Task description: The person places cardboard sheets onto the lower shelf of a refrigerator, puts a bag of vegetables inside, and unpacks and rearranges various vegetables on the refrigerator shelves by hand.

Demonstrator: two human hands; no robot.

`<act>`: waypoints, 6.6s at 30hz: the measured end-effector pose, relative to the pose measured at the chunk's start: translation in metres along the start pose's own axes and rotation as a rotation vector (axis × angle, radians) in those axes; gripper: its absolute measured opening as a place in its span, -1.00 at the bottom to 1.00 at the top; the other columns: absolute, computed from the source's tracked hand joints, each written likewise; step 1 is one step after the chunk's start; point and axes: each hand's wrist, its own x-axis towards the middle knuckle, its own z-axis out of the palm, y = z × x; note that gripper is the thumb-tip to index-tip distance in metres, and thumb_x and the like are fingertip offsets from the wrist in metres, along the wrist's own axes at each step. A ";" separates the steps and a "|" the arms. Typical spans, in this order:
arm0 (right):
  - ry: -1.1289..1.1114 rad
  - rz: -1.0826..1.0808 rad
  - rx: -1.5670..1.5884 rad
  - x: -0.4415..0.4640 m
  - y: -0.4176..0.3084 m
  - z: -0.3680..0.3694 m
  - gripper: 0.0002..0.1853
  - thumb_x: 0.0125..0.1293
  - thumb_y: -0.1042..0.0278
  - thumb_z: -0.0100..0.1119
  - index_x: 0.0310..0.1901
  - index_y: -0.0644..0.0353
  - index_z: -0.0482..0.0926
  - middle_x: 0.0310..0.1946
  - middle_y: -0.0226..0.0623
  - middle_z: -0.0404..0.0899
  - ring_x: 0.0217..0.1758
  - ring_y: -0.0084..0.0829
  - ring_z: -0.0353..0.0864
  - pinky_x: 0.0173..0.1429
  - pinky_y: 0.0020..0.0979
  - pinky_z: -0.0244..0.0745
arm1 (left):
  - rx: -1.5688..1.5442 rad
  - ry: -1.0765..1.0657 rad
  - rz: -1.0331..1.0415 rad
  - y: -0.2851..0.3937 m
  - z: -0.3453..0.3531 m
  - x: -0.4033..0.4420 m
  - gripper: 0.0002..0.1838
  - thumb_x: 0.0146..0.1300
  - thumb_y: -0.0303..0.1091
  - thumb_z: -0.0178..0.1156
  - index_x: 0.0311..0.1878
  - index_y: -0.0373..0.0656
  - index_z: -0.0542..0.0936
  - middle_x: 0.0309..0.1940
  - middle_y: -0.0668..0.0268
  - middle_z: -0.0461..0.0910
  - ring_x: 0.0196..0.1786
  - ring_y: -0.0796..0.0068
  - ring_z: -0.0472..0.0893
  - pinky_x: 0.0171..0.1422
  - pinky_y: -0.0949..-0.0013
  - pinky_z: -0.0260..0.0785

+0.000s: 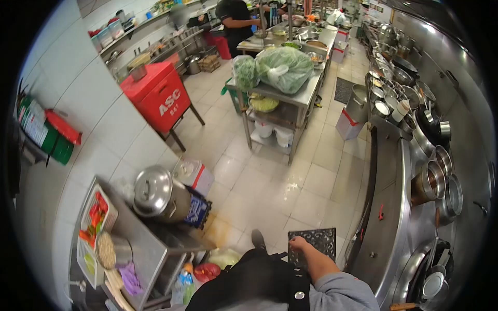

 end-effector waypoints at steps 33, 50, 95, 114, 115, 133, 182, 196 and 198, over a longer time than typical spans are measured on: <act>1.372 -0.574 -0.717 0.102 -0.692 -0.353 -0.35 0.06 0.16 0.34 0.15 0.30 0.35 0.10 -0.24 0.41 0.23 -0.28 0.32 0.31 -0.16 0.12 | 0.198 0.939 0.728 0.834 -0.403 0.457 0.12 0.01 -0.15 0.43 0.51 0.08 -0.15 0.43 -0.28 -0.30 0.48 -0.27 -0.13 0.46 -0.05 -0.03; 1.180 -0.596 0.129 -0.029 -0.612 -0.365 -0.81 -0.22 0.36 0.26 -0.65 0.14 0.40 -0.69 -0.32 0.35 -0.46 -0.28 0.40 -0.01 -0.30 0.20 | 0.606 0.396 1.017 0.923 -0.531 0.584 0.21 -0.25 -0.46 0.43 0.50 0.30 -0.03 0.40 -0.14 -0.01 0.42 -0.25 0.03 0.46 -0.10 0.00; 2.476 -0.101 0.786 -0.260 -0.424 0.119 -0.82 -0.13 0.42 0.14 -0.61 0.19 0.30 -0.65 -0.27 0.25 -0.46 -0.23 0.34 -0.23 -0.28 0.21 | 1.331 -1.442 -0.294 0.711 0.039 0.289 -0.46 0.39 -0.03 -0.06 0.26 -0.24 0.42 0.13 0.12 0.53 0.11 0.22 0.54 0.24 0.19 0.36; 2.760 0.919 1.764 -0.377 -0.193 0.313 -0.85 -0.11 0.46 0.13 -0.59 0.26 0.34 -0.68 -0.34 0.27 -0.54 -0.52 0.28 -0.42 -0.38 0.19 | 1.991 -1.680 -0.646 0.390 0.378 -0.094 -0.41 0.39 0.03 -0.04 0.30 -0.22 0.37 0.21 0.16 0.47 0.20 0.27 0.51 0.34 0.13 0.32; 2.767 0.983 1.940 -0.378 -0.188 0.324 -0.86 -0.10 0.48 0.12 -0.60 0.24 0.34 -0.69 -0.39 0.26 -0.56 -0.56 0.26 -0.45 -0.40 0.17 | 1.992 -1.677 -0.651 0.370 0.379 -0.113 -0.41 0.39 0.03 -0.04 0.30 -0.22 0.37 0.21 0.16 0.47 0.20 0.27 0.51 0.34 0.13 0.32; 2.833 1.243 2.298 -0.476 0.010 0.600 -0.80 -0.10 0.59 0.05 -0.66 0.07 0.27 -0.67 -0.65 0.19 -0.57 -0.69 0.12 -0.46 -0.54 0.00 | 2.147 -1.485 -0.903 0.093 0.442 -0.313 -0.39 0.37 0.10 0.00 0.30 -0.15 0.38 0.18 0.21 0.50 0.16 0.35 0.54 0.24 0.22 0.41; 2.092 1.012 0.916 -0.726 0.956 0.561 -0.72 0.22 0.29 0.10 -0.21 0.38 0.58 -0.21 0.04 0.62 -0.07 0.01 0.57 0.04 -0.06 0.42 | 0.248 -1.363 0.287 -0.106 0.806 -0.454 -0.10 0.31 -0.47 0.14 0.49 0.16 -0.25 0.40 0.05 -0.05 0.29 0.15 0.35 0.37 0.14 0.22; 1.906 1.044 0.856 -0.670 0.941 0.510 -0.71 0.29 0.26 0.07 -0.21 0.38 0.60 -0.18 -0.05 0.64 -0.11 -0.09 0.62 0.00 -0.16 0.47 | 0.870 -1.155 0.704 -0.133 0.962 -0.383 -0.45 0.28 -0.29 0.17 0.29 -0.28 0.33 0.17 0.19 0.46 0.17 0.38 0.43 0.28 0.34 0.23; 1.893 0.997 0.881 -0.680 0.941 0.508 -0.70 0.30 0.26 0.06 -0.21 0.38 0.60 -0.17 -0.07 0.64 -0.11 -0.11 0.63 0.00 -0.17 0.48 | 0.899 -1.081 0.693 -0.107 0.951 -0.423 -0.46 0.30 -0.30 0.13 0.32 -0.24 0.33 0.19 0.19 0.44 0.18 0.40 0.41 0.28 0.34 0.24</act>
